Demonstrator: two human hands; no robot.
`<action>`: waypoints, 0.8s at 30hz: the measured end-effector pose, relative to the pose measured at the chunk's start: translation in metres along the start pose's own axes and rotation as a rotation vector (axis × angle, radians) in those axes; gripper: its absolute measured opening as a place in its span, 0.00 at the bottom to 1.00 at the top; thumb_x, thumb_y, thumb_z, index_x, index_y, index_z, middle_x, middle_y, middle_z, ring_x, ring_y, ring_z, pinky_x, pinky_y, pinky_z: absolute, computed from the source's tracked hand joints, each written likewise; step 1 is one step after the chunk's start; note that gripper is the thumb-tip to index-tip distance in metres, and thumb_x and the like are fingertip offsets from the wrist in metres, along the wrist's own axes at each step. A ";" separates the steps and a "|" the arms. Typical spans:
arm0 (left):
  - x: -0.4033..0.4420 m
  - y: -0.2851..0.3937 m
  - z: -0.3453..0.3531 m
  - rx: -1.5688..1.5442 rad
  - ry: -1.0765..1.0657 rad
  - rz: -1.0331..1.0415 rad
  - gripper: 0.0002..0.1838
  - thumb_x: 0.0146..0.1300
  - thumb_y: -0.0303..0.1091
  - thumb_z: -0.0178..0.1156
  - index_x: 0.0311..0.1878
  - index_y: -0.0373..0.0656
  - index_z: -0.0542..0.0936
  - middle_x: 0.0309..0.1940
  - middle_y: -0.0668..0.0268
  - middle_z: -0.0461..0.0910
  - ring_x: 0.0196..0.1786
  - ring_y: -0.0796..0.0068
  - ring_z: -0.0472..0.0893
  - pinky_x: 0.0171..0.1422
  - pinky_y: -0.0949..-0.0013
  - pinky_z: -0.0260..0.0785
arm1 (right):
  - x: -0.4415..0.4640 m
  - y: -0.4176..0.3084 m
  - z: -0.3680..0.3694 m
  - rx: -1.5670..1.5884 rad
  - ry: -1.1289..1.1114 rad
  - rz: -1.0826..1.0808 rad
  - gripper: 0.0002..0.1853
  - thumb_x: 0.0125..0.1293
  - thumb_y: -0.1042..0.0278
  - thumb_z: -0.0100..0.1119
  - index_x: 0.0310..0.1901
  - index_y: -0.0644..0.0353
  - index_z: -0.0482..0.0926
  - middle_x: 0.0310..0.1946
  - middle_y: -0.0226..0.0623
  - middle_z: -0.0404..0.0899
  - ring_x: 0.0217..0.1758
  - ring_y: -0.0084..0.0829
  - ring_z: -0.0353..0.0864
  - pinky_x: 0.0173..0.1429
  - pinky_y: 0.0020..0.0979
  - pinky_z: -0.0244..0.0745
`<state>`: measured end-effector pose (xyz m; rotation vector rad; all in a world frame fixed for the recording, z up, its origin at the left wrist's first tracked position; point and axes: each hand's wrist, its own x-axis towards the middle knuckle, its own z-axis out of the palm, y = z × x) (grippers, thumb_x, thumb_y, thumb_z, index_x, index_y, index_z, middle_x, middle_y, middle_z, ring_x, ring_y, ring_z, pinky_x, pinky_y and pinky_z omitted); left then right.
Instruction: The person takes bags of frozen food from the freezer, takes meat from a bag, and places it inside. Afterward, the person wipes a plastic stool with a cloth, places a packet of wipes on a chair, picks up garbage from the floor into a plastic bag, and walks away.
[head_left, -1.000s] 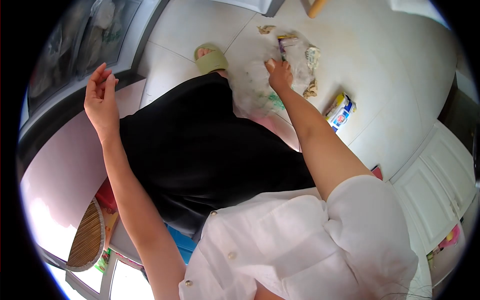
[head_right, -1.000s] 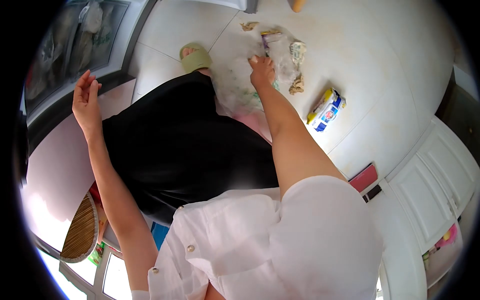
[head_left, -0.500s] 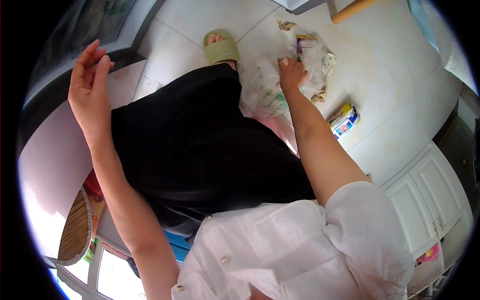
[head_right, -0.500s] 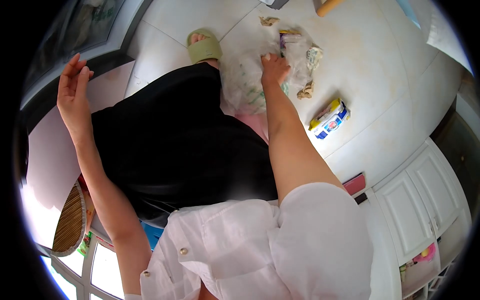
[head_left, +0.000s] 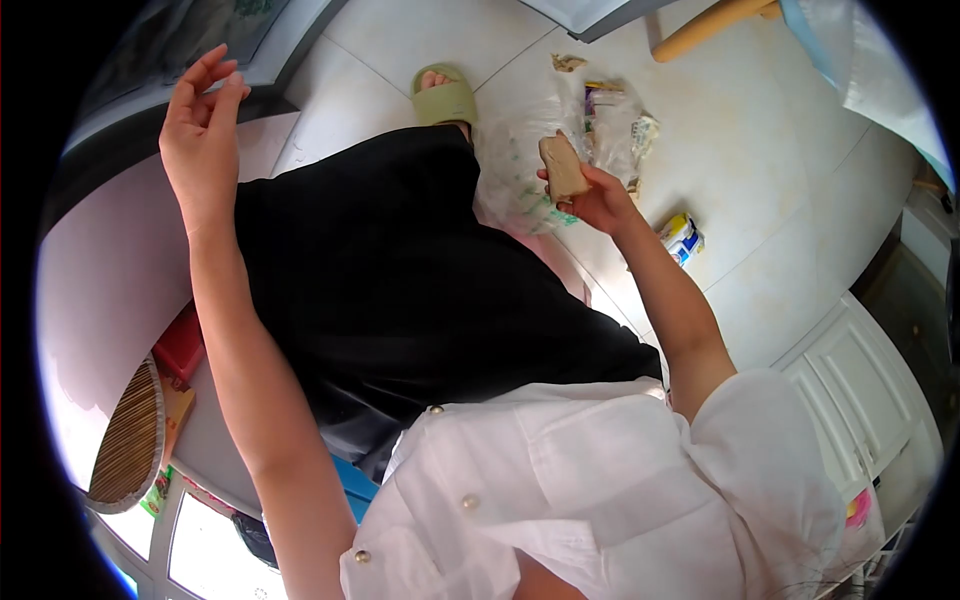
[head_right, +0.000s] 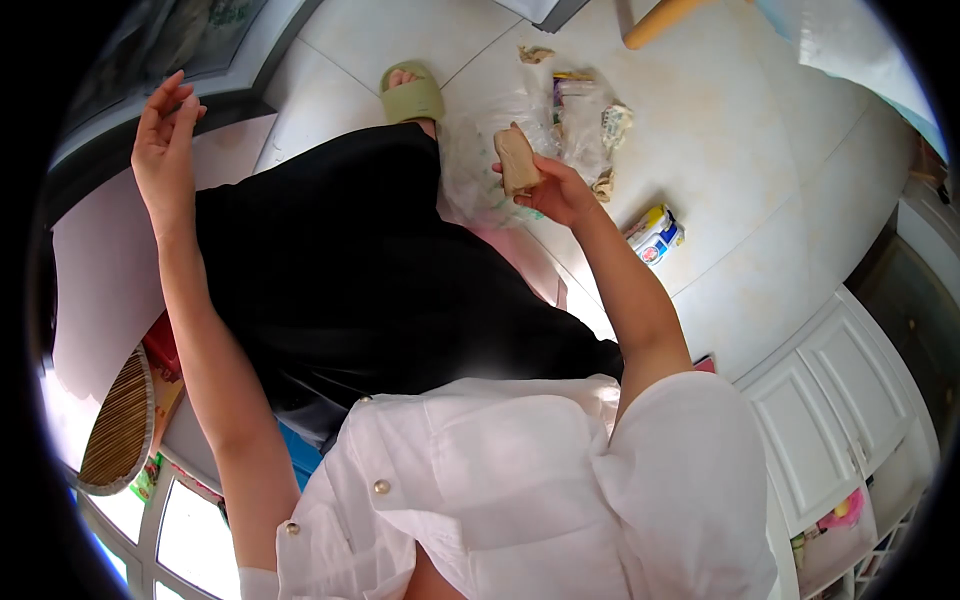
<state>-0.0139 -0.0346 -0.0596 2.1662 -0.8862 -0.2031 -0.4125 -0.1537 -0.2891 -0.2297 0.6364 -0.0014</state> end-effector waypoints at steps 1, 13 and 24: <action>-0.001 -0.002 -0.001 0.005 0.004 -0.002 0.15 0.64 0.28 0.58 0.55 0.41 0.79 0.41 0.69 0.82 0.41 0.83 0.81 0.52 0.77 0.72 | -0.008 -0.001 0.006 0.058 -0.067 -0.014 0.36 0.65 0.47 0.54 0.68 0.60 0.59 0.59 0.47 0.71 0.51 0.35 0.76 0.46 0.32 0.73; -0.019 -0.013 -0.012 -0.027 0.083 -0.025 0.15 0.60 0.27 0.60 0.52 0.43 0.80 0.40 0.71 0.82 0.35 0.86 0.77 0.45 0.80 0.71 | -0.031 -0.019 0.074 0.161 -0.502 -0.069 0.41 0.61 0.43 0.59 0.69 0.54 0.57 0.55 0.44 0.71 0.52 0.42 0.73 0.46 0.35 0.71; -0.027 0.000 -0.019 -0.185 0.305 0.069 0.13 0.53 0.19 0.60 0.43 0.40 0.80 0.34 0.62 0.80 0.27 0.75 0.78 0.35 0.73 0.71 | -0.013 -0.034 0.186 -0.018 -0.121 0.105 0.32 0.63 0.43 0.53 0.63 0.56 0.68 0.44 0.42 0.76 0.41 0.38 0.75 0.44 0.37 0.69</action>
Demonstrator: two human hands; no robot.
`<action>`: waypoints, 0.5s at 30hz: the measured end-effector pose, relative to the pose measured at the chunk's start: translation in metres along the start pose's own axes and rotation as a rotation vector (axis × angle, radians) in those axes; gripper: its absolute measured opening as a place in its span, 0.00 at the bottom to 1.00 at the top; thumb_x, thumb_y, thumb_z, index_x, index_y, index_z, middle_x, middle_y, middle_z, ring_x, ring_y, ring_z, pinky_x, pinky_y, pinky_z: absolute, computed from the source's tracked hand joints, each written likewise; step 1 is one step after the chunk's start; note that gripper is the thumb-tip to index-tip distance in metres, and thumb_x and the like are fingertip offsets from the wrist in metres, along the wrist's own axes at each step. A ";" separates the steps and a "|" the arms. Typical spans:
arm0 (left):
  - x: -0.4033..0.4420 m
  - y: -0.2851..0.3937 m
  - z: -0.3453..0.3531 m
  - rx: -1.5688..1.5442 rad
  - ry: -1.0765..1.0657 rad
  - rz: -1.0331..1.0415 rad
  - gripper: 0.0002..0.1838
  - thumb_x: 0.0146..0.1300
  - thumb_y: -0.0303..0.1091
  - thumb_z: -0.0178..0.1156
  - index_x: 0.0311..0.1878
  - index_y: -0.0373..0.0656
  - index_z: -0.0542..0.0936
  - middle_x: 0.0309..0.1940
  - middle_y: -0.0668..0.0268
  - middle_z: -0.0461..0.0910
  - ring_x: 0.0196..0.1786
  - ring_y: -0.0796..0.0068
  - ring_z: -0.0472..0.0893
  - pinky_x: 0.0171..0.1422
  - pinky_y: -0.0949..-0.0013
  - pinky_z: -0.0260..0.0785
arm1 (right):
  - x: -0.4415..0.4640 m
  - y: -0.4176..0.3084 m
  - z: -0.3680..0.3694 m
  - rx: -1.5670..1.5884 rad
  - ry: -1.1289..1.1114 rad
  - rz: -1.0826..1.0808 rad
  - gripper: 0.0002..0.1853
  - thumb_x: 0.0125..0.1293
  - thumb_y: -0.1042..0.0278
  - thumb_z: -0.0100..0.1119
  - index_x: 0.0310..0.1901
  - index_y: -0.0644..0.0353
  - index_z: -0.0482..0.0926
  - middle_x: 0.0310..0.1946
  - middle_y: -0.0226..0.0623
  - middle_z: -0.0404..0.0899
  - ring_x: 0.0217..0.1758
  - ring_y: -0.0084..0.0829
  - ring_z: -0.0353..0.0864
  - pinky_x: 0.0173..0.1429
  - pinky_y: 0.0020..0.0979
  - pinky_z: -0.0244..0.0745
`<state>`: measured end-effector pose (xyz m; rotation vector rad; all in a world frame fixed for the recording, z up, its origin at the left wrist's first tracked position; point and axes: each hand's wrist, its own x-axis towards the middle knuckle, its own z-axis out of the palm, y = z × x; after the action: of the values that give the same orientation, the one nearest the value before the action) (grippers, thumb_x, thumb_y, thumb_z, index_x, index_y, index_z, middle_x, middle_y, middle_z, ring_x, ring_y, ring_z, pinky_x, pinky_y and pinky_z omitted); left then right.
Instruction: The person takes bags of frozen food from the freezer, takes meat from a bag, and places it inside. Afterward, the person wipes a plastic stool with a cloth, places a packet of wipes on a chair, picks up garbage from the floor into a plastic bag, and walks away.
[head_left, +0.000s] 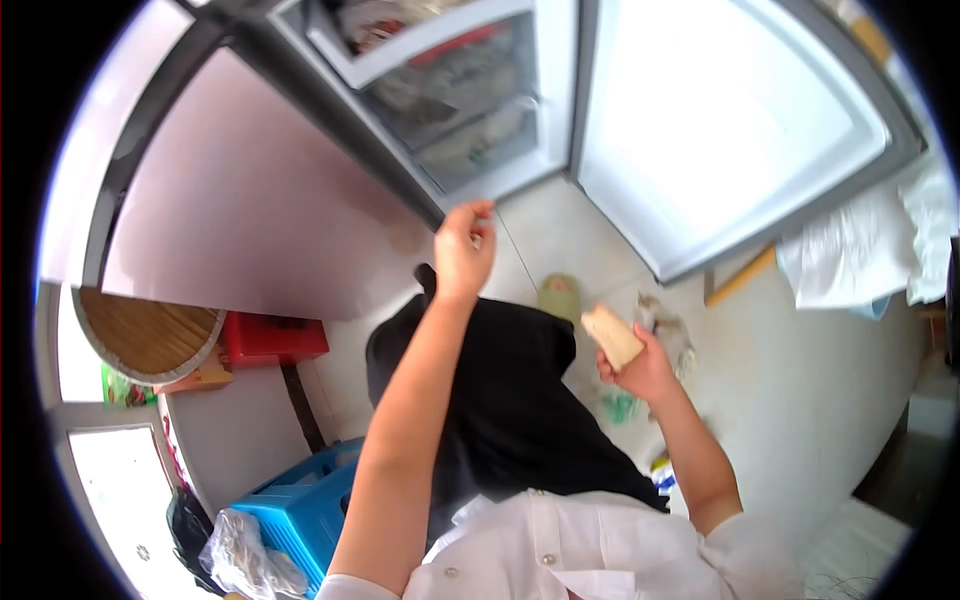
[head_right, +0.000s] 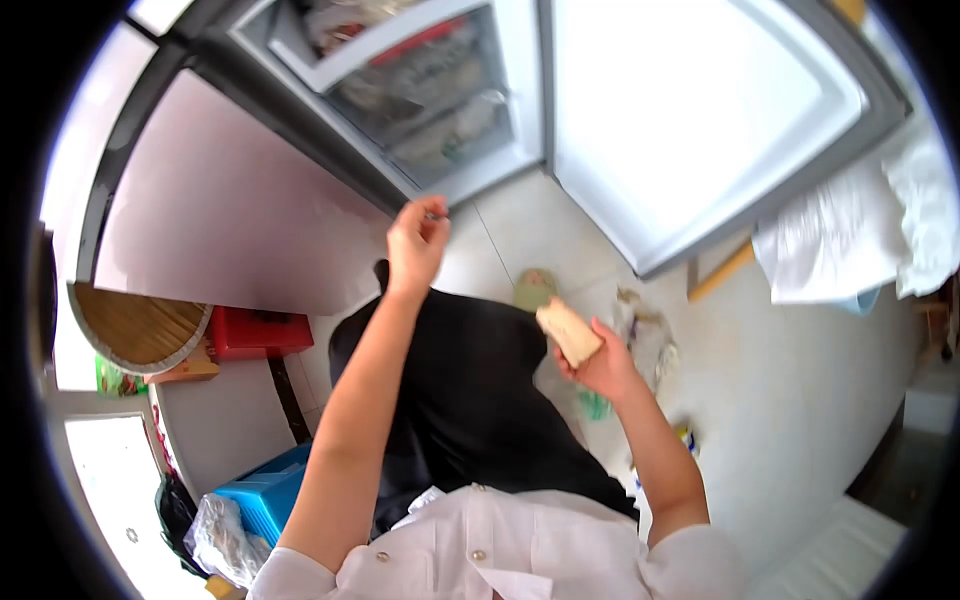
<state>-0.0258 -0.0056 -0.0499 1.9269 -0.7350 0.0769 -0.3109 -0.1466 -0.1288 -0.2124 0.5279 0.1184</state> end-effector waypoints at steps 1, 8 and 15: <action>-0.001 0.005 -0.002 -0.048 -0.011 -0.064 0.14 0.53 0.18 0.60 0.44 0.39 0.80 0.35 0.62 0.80 0.28 0.75 0.78 0.35 0.73 0.71 | 0.006 -0.004 0.005 -0.080 -0.100 0.051 0.31 0.64 0.44 0.53 0.62 0.56 0.69 0.40 0.41 0.77 0.37 0.38 0.75 0.41 0.37 0.68; 0.004 0.002 -0.001 -0.443 0.089 -0.303 0.14 0.58 0.20 0.58 0.49 0.35 0.77 0.38 0.66 0.79 0.30 0.83 0.75 0.36 0.77 0.70 | 0.041 -0.037 0.083 -0.369 -0.057 -0.052 0.24 0.70 0.49 0.48 0.58 0.57 0.71 0.37 0.36 0.76 0.30 0.31 0.72 0.37 0.31 0.65; 0.023 0.050 -0.017 -0.632 -0.029 -0.409 0.16 0.59 0.22 0.59 0.52 0.38 0.77 0.40 0.69 0.79 0.33 0.84 0.75 0.38 0.77 0.70 | 0.081 -0.097 0.220 -0.772 -0.210 -0.248 0.29 0.68 0.52 0.51 0.65 0.60 0.64 0.39 0.33 0.74 0.29 0.26 0.71 0.33 0.27 0.64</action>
<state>-0.0289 -0.0160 0.0062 1.4291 -0.3119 -0.3935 -0.1183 -0.1856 0.0320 -1.0048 0.2209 0.0964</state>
